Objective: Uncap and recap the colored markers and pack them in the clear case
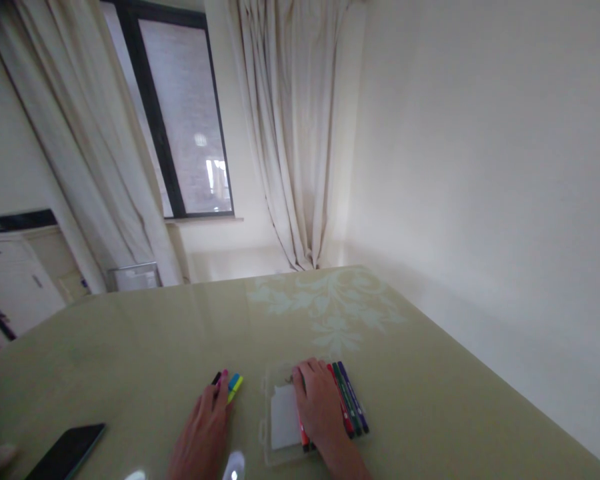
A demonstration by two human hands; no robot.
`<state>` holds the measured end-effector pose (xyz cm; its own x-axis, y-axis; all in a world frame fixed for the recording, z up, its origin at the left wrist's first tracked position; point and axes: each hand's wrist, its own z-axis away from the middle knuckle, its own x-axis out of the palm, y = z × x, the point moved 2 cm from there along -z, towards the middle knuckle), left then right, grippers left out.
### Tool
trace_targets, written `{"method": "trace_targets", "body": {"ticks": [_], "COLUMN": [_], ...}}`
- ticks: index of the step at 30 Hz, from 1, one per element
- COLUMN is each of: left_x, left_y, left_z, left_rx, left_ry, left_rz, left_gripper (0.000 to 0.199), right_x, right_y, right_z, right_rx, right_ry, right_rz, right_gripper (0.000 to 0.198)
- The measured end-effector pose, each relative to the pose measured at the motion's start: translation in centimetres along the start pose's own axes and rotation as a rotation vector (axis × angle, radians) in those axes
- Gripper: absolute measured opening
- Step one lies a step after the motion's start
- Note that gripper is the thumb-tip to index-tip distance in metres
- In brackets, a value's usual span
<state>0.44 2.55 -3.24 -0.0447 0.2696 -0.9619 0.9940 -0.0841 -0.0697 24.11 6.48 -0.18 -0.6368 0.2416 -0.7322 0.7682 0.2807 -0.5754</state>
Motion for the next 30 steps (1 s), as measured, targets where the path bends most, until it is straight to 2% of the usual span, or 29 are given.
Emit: {"method": "trace_targets", "body": {"ticks": [4, 8, 13, 18, 22, 27, 30], "left_x": [-0.2, -0.2, 0.4, 0.4, 0.2, 1.3, 2.3], "left_y": [0.1, -0.3, -1.1, -1.9, -2.2, -2.9, -2.3], "left_z": [-0.2, -0.2, -0.3, -0.8, -1.1, -1.5, -1.5], "left_rx": [0.05, -0.047, -0.111, -0.077, -0.052, -0.036, 0.012], "left_ry": [0.023, 0.065, 0.038, -0.045, -0.067, -0.001, 0.142], "left_rz": [-0.034, 0.054, 0.09, 0.16, 0.218, 0.225, 0.21], "left_gripper": [0.058, 0.05, 0.056, 0.071, 0.073, 0.068, 0.054], "right_x": [-0.2, -0.1, 0.4, 0.7, 0.9, 1.2, 1.2], "right_y": [-0.4, -0.2, 0.2, 0.2, 0.3, 0.4, 0.3], "right_z": [0.0, 0.0, 0.0, -0.1, -0.2, -0.3, -0.3], "right_rx": [-0.004, -0.025, -0.036, -0.026, -0.034, -0.058, -0.061], "right_ry": [-0.021, -0.031, -0.019, -0.023, -0.031, 0.01, 0.011], "right_rz": [0.064, 0.097, 0.156, 0.214, 0.218, 0.212, 0.221], "right_gripper": [0.031, 0.027, 0.022, 0.015, 0.014, 0.013, 0.012]}}
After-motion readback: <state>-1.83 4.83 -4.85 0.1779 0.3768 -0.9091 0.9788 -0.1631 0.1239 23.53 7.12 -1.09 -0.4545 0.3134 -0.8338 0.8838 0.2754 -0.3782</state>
